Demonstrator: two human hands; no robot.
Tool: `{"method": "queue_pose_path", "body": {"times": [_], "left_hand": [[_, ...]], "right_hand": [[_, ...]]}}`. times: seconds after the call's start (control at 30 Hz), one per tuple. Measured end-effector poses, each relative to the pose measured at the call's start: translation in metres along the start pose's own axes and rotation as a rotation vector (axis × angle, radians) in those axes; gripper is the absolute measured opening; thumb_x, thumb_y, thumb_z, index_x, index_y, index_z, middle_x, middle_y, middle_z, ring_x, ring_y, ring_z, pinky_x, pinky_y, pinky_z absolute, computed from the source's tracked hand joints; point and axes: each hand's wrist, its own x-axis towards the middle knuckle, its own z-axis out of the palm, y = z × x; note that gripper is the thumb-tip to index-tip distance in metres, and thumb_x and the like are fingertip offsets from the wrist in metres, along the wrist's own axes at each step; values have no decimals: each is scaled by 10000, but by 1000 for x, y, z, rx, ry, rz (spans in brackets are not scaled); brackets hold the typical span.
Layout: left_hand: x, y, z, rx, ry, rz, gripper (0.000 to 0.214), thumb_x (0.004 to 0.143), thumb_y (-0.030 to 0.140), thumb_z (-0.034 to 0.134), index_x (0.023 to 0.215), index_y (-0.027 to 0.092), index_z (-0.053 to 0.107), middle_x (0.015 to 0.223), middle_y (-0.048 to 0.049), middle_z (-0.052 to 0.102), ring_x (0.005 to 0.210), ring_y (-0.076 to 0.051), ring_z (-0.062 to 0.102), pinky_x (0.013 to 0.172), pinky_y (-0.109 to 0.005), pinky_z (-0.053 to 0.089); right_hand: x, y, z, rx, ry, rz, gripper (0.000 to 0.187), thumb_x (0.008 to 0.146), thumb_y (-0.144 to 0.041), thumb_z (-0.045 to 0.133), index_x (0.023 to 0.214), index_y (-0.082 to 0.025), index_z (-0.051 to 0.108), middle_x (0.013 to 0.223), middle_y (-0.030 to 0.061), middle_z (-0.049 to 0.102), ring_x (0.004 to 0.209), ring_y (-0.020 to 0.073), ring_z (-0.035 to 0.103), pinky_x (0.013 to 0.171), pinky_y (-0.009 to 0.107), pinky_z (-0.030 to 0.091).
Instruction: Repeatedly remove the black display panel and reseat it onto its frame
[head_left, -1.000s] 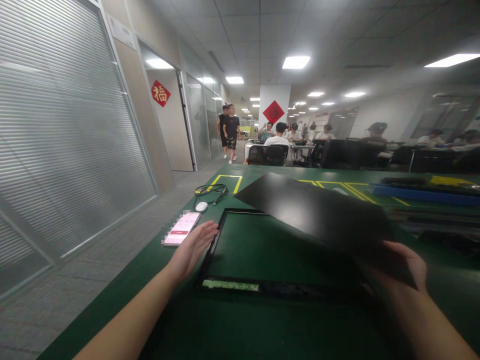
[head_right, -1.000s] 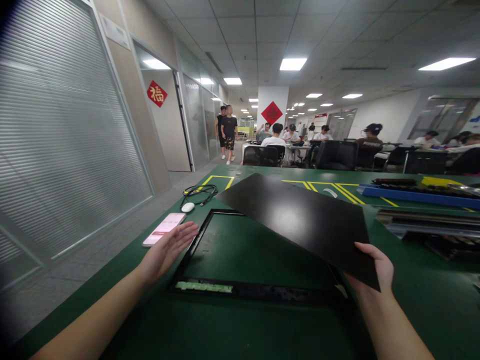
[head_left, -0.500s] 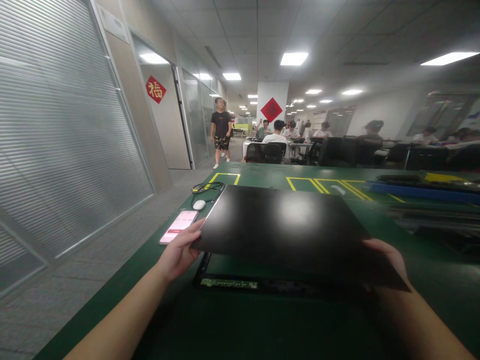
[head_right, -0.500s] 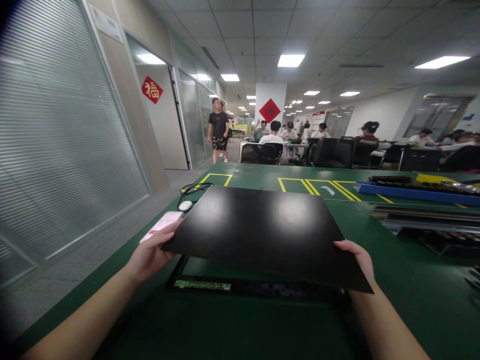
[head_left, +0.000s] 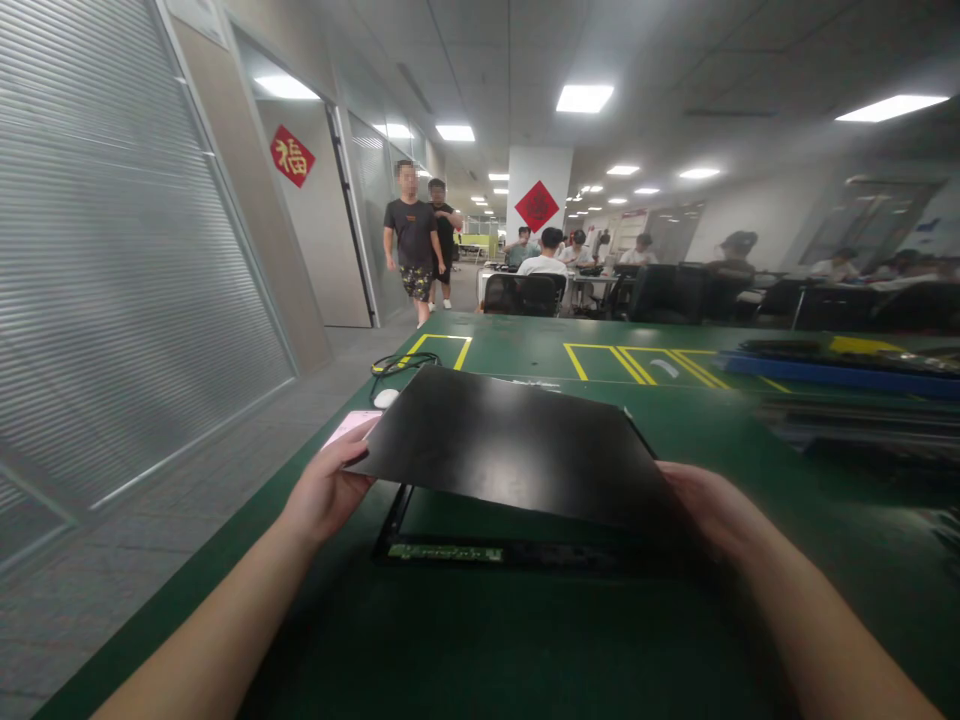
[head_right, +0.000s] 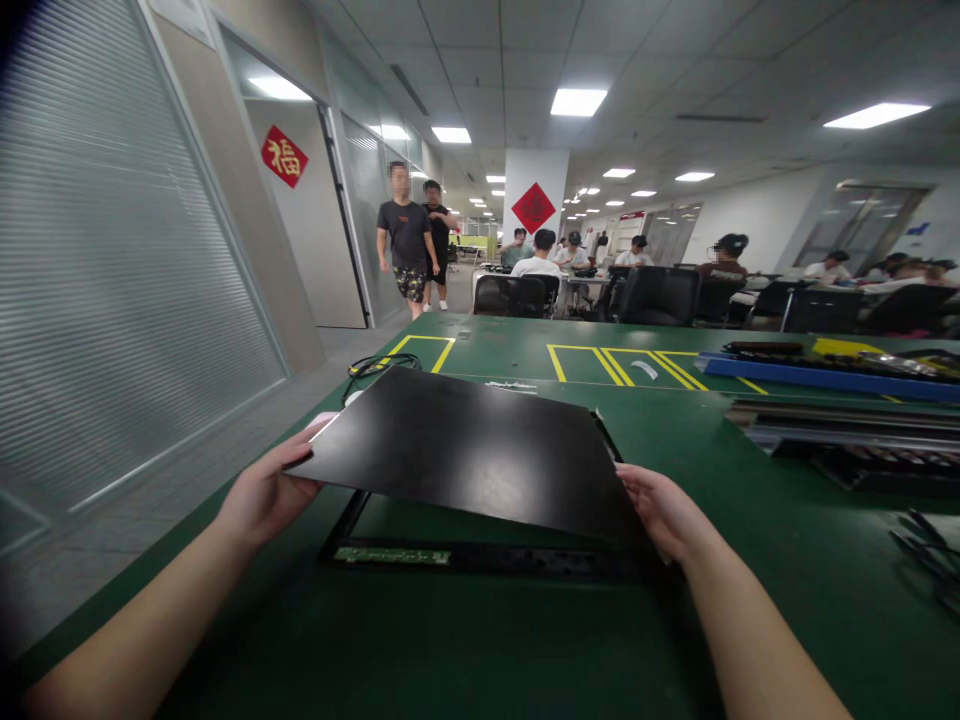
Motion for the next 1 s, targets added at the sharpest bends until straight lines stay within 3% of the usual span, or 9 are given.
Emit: {"method": "queue_pose_path", "body": {"times": [0.07,0.23,0.43,0.67,1.0], "left_hand": [[-1,1,1,31,-5,26,341,637,203,732,963,143,809,1009,-70,782,802,-216,664,649,-264,534],[-1,0,4,73,-33,36,387,623,230,763,1000,151,807,1074,-82,777,896,-254,676,667,-269,541],[-2,-6,5,109,-4,10,380,625,218,779,999,162,809,1041,-73,790,820,-215,675,669,-265,538],[-4,-13,7,111,-37,-47,417,666,221,778,1076,142,784,1093,-103,783,937,-262,706,742,-290,551],[-6,-18,10,91,-56,-128,453,650,198,816,1100,163,788,1095,-95,790,959,-260,720,767,-296,560]], "right_hand": [[0,-1,0,-33,10,24,259,726,-117,678,983,-145,691,812,91,752,685,211,719,624,307,579],[-2,-4,5,-153,161,-73,351,717,-78,630,1057,-166,641,821,100,757,676,195,718,576,268,547],[2,-1,3,-307,294,-133,214,691,-117,641,885,-202,607,716,58,737,599,172,682,534,244,497],[3,-3,-2,-398,371,-191,162,606,-156,619,762,-199,604,680,49,726,544,145,615,451,205,344],[8,1,-12,-448,411,-217,71,604,-166,604,666,-195,583,649,74,702,608,184,637,508,235,426]]}}
